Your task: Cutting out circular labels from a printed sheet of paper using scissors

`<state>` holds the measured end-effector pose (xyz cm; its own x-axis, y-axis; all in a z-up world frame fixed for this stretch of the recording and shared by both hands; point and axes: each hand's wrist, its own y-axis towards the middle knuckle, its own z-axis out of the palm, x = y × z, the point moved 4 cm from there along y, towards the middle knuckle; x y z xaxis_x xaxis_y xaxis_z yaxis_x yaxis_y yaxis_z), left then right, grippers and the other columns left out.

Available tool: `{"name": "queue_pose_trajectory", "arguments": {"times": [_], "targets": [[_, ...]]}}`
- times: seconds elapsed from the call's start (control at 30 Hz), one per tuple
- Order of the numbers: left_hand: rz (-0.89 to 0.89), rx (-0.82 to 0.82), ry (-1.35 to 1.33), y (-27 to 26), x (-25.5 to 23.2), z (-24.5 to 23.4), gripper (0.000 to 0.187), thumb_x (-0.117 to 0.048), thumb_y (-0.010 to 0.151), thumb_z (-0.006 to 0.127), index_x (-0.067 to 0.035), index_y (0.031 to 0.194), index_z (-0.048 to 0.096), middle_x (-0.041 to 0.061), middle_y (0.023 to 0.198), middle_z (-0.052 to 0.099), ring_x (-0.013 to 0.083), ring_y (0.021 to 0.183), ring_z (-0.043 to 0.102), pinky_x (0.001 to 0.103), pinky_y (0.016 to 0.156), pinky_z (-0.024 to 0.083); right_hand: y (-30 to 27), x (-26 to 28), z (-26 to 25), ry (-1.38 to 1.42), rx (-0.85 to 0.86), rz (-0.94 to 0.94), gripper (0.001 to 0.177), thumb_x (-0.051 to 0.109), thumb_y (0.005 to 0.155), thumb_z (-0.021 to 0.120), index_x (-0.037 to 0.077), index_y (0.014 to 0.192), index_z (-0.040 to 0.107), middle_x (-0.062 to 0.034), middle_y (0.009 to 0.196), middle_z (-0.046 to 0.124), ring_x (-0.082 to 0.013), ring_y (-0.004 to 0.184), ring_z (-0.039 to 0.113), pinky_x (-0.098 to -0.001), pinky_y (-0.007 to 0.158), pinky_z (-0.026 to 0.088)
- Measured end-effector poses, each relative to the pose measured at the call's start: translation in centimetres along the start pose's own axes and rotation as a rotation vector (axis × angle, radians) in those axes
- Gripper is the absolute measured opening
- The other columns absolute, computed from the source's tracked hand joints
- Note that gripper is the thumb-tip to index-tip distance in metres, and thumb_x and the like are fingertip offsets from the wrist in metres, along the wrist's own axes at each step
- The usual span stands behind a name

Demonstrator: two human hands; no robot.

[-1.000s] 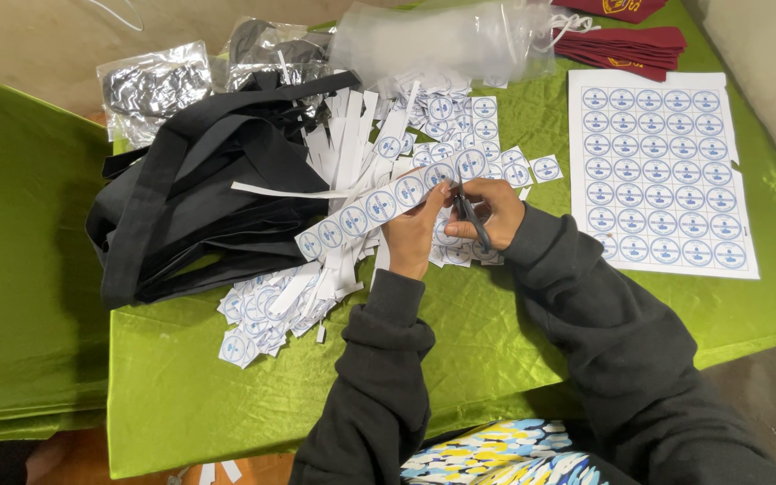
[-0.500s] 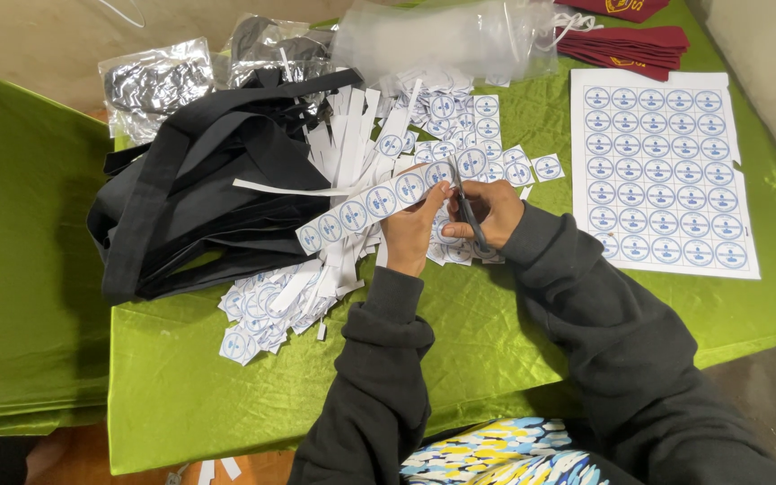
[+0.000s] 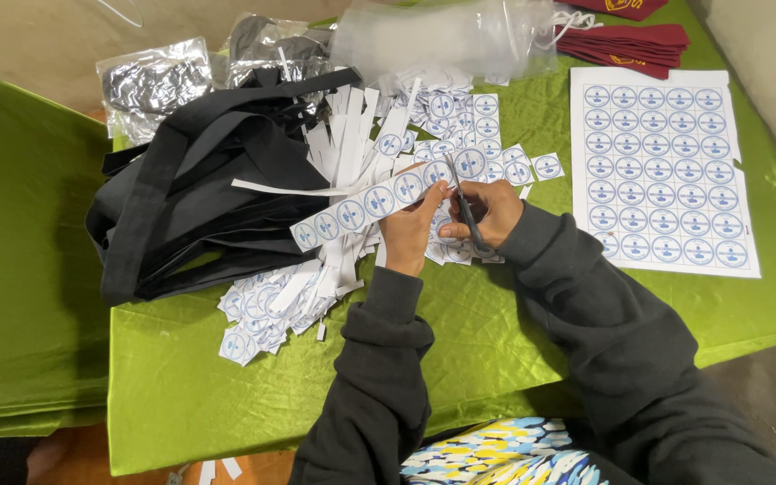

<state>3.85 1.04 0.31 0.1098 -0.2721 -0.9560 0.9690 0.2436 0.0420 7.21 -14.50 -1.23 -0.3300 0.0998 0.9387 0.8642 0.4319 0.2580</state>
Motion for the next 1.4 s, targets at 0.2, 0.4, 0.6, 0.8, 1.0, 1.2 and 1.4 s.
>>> {"name": "queue_pose_trajectory", "arguments": {"times": [0.2,0.4,0.6,0.8,1.0,1.2,1.4], "targets": [[0.027,-0.001,-0.006,0.2,0.0,0.0,0.026,-0.006,0.084,0.084,0.004,0.106,0.075,0.019,0.094,0.076,0.0204,0.085,0.075,0.033,0.079,0.062,-0.1,0.3,0.1,-0.005,0.003,-0.011,0.037,0.016,0.075,0.096,0.001,0.084,0.063,-0.0093,0.063,0.067,-0.0171,0.052,0.069,-0.0280,0.054,0.057],[0.042,0.001,0.000,0.0,-0.4,-0.1,0.028,-0.006,0.084,0.084,0.005,0.107,0.074,0.019,0.094,0.076,0.0208,0.084,0.075,0.034,0.079,0.062,-0.1,0.8,0.1,-0.039,0.006,-0.011,0.038,0.017,0.074,0.096,0.001,0.083,0.063,-0.0091,0.062,0.067,-0.0175,0.050,0.069,-0.0274,0.052,0.056],[0.021,0.010,-0.006,0.2,0.1,0.0,0.029,-0.008,0.084,0.084,0.004,0.109,0.074,0.018,0.097,0.076,0.0218,0.086,0.075,0.035,0.080,0.062,-0.1,0.8,0.1,-0.034,0.010,-0.006,0.038,0.016,0.075,0.096,0.000,0.083,0.062,-0.0095,0.062,0.067,-0.0177,0.050,0.068,-0.0286,0.052,0.057],[0.021,0.013,-0.011,0.4,0.2,-0.1,0.030,-0.008,0.084,0.083,0.004,0.110,0.073,0.019,0.097,0.076,0.0215,0.085,0.075,0.035,0.081,0.061,-0.1,0.7,0.1,-0.025,0.009,-0.011,0.039,0.017,0.075,0.096,0.000,0.083,0.063,-0.0097,0.062,0.067,-0.0177,0.050,0.069,-0.0286,0.053,0.057],[-0.007,0.014,0.002,0.3,0.5,0.1,0.033,-0.011,0.085,0.084,0.004,0.112,0.073,0.018,0.099,0.076,0.0226,0.087,0.075,0.036,0.081,0.061,-0.4,1.5,0.3,-0.040,0.013,-0.009,0.039,0.017,0.074,0.096,-0.001,0.083,0.063,-0.0119,0.062,0.067,-0.0202,0.050,0.069,-0.0308,0.051,0.057],[-0.010,0.024,-0.031,0.4,1.6,-0.4,0.036,-0.008,0.085,0.083,0.004,0.117,0.070,0.020,0.103,0.075,0.0248,0.086,0.076,0.036,0.081,0.062,-0.2,-0.7,-0.1,-0.031,0.007,-0.009,0.039,0.018,0.075,0.096,-0.001,0.083,0.063,-0.0104,0.062,0.067,-0.0191,0.050,0.069,-0.0297,0.053,0.057],[0.017,0.027,-0.092,0.5,0.8,-0.2,0.035,-0.005,0.085,0.082,0.006,0.116,0.069,0.021,0.102,0.074,0.0242,0.083,0.076,0.038,0.078,0.065,-0.2,1.9,0.3,-0.068,-0.001,-0.012,0.038,0.018,0.075,0.096,0.000,0.082,0.063,-0.0103,0.061,0.066,-0.0189,0.049,0.069,-0.0292,0.052,0.057]]}}
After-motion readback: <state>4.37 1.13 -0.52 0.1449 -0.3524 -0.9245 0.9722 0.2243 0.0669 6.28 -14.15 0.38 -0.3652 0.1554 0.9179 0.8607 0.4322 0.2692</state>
